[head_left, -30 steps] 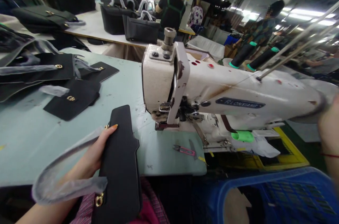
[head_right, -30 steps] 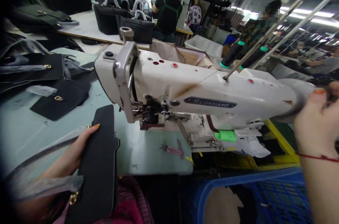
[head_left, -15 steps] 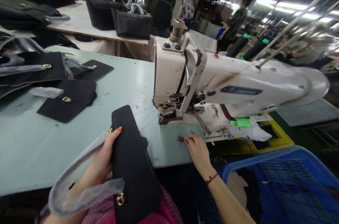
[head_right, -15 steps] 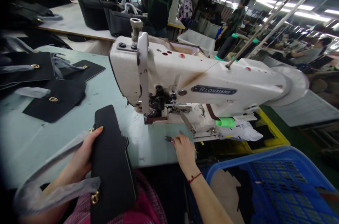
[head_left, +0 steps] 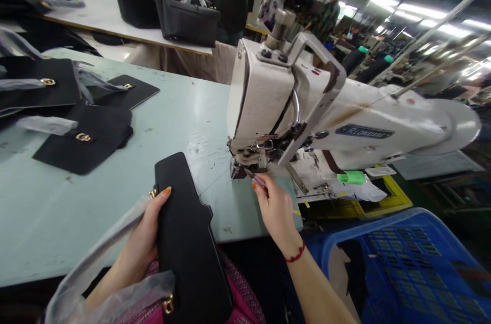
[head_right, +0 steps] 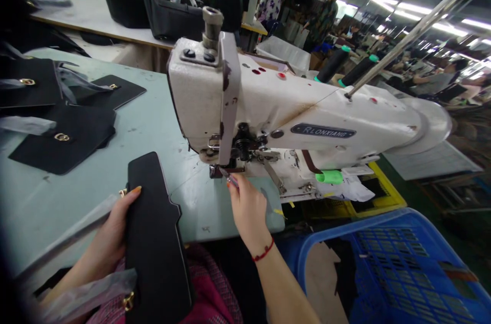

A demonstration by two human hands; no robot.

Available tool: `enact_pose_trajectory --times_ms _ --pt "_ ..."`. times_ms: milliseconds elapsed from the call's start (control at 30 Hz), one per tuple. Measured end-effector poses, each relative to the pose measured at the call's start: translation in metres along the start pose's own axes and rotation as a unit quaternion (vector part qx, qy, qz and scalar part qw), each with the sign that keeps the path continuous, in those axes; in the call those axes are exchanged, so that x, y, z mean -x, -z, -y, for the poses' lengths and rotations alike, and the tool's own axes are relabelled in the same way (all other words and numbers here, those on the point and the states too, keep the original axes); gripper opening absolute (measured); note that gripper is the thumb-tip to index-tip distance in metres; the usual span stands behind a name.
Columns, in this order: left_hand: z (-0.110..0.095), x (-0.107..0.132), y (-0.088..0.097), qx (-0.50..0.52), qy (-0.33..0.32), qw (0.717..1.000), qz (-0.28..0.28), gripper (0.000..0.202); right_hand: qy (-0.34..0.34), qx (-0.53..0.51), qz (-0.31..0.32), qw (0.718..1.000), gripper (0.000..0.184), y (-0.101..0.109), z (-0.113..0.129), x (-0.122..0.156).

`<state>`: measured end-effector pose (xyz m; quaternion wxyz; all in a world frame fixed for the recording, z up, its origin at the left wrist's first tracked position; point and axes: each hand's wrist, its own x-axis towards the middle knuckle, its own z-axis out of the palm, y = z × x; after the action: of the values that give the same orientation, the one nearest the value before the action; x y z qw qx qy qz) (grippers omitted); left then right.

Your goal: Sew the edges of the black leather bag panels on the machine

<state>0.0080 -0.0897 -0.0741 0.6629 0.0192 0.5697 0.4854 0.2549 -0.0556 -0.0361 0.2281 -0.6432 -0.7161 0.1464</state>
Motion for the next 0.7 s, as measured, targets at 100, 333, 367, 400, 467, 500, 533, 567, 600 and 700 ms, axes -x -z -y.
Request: enact_pose_trajectory --times_ms 100,333,367,400,467,500,533,567,600,700 --pt "0.0 0.0 -0.002 0.003 -0.007 1.0 -0.002 0.026 -0.005 0.026 0.005 1.0 0.017 -0.002 0.009 -0.011" --pt "-0.004 0.001 -0.005 0.011 -0.01 1.0 -0.001 0.021 0.02 0.063 0.035 0.997 0.018 0.0 0.026 -0.016" --pt "-0.006 0.002 -0.006 0.012 -0.006 1.0 -0.005 0.02 0.023 0.063 0.04 0.997 0.018 0.0 0.028 -0.016" --pt "-0.006 0.003 -0.007 0.013 -0.003 1.0 -0.007 0.02 0.024 0.059 0.046 0.997 0.018 0.001 0.03 -0.017" --pt "-0.007 0.004 -0.009 0.013 -0.003 1.0 -0.008 0.02 0.025 0.043 0.064 0.997 0.017 0.001 0.035 -0.017" --pt "-0.007 0.005 -0.01 0.013 -0.006 1.0 -0.005 0.02 0.026 0.033 0.078 0.996 0.016 0.0 0.038 -0.017" --pt "-0.006 0.005 -0.011 0.012 -0.009 1.0 -0.001 0.02 0.031 0.023 0.096 0.995 0.015 -0.001 0.041 -0.016" --pt "-0.006 0.006 -0.011 0.012 -0.013 1.0 0.003 0.021 0.037 0.015 0.116 0.992 0.014 -0.003 0.045 -0.015" --pt "-0.006 0.006 -0.012 0.012 -0.016 1.0 0.007 0.023 0.047 0.008 0.137 0.989 0.015 -0.006 0.048 -0.013" --pt "-0.009 0.008 -0.012 0.016 -0.025 1.0 0.005 0.028 0.079 -0.01 0.192 0.978 0.017 -0.014 0.053 -0.005"
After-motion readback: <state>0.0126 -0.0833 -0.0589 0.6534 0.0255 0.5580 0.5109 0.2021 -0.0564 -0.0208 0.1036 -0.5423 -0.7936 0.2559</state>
